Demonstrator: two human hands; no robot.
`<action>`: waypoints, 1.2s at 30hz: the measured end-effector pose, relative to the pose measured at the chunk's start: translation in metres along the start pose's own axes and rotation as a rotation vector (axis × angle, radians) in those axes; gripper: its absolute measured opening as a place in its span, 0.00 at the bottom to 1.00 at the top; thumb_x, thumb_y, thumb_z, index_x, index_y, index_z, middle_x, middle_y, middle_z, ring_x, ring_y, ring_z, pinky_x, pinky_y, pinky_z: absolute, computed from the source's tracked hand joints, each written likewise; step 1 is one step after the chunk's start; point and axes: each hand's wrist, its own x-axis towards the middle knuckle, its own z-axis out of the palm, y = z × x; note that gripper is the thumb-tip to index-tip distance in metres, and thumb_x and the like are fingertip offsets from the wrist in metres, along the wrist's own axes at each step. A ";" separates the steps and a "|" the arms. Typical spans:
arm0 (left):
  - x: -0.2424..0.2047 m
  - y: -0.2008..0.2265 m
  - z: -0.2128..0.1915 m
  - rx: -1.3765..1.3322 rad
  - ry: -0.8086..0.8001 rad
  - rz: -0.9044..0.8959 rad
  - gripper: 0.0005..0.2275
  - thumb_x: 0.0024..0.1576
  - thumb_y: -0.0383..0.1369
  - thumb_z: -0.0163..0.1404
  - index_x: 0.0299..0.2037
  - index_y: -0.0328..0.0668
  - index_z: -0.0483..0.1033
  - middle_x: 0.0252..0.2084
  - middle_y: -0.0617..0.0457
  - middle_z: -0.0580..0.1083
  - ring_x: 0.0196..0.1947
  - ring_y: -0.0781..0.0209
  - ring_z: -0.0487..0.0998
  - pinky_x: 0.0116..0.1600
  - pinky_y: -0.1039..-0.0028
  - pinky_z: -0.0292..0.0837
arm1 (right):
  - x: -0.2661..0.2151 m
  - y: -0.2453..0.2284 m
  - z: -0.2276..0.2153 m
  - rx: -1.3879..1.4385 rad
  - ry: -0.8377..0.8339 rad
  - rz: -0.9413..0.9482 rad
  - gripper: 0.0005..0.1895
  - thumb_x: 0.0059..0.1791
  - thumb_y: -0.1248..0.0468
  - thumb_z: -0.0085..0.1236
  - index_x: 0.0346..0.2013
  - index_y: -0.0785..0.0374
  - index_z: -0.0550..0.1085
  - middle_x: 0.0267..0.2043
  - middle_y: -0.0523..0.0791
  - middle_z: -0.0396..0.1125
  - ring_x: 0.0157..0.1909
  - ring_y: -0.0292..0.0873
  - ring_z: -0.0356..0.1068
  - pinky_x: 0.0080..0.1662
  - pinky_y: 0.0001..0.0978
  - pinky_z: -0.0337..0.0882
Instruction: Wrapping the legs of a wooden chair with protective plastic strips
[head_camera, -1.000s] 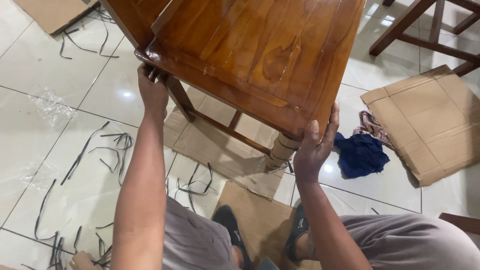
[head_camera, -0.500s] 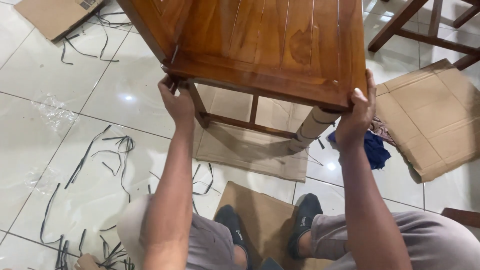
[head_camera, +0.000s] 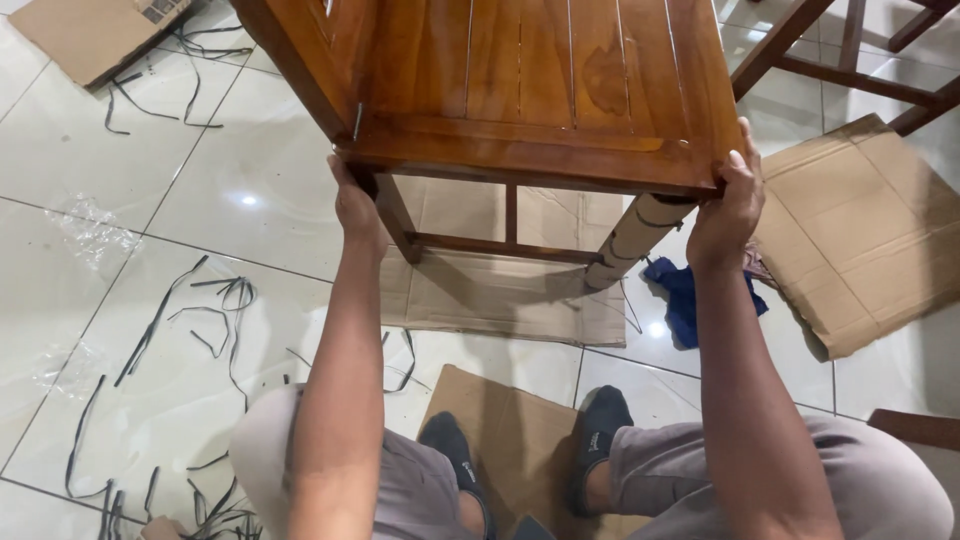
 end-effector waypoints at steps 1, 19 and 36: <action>-0.004 0.007 0.004 0.002 -0.006 -0.002 0.28 0.71 0.55 0.28 0.73 0.49 0.59 0.74 0.51 0.59 0.76 0.53 0.55 0.78 0.58 0.41 | -0.001 0.000 0.000 -0.002 0.006 -0.001 0.26 0.56 0.61 0.42 0.71 0.58 0.63 0.61 0.59 0.65 0.59 0.59 0.71 0.61 0.54 0.74; -0.060 0.036 0.005 0.018 -0.040 -0.124 0.43 0.53 0.66 0.25 0.74 0.44 0.52 0.79 0.48 0.51 0.77 0.48 0.52 0.75 0.63 0.47 | -0.032 -0.063 0.031 -0.327 0.036 -0.004 0.34 0.54 0.52 0.30 0.68 0.70 0.60 0.59 0.57 0.63 0.56 0.51 0.62 0.53 0.41 0.61; -0.103 0.025 -0.009 -0.074 0.046 -0.043 0.31 0.64 0.54 0.28 0.62 0.35 0.70 0.68 0.48 0.69 0.62 0.57 0.70 0.64 0.74 0.60 | -0.066 -0.058 0.015 -0.196 0.280 -0.098 0.36 0.52 0.39 0.26 0.59 0.61 0.67 0.57 0.52 0.66 0.59 0.51 0.69 0.55 0.47 0.72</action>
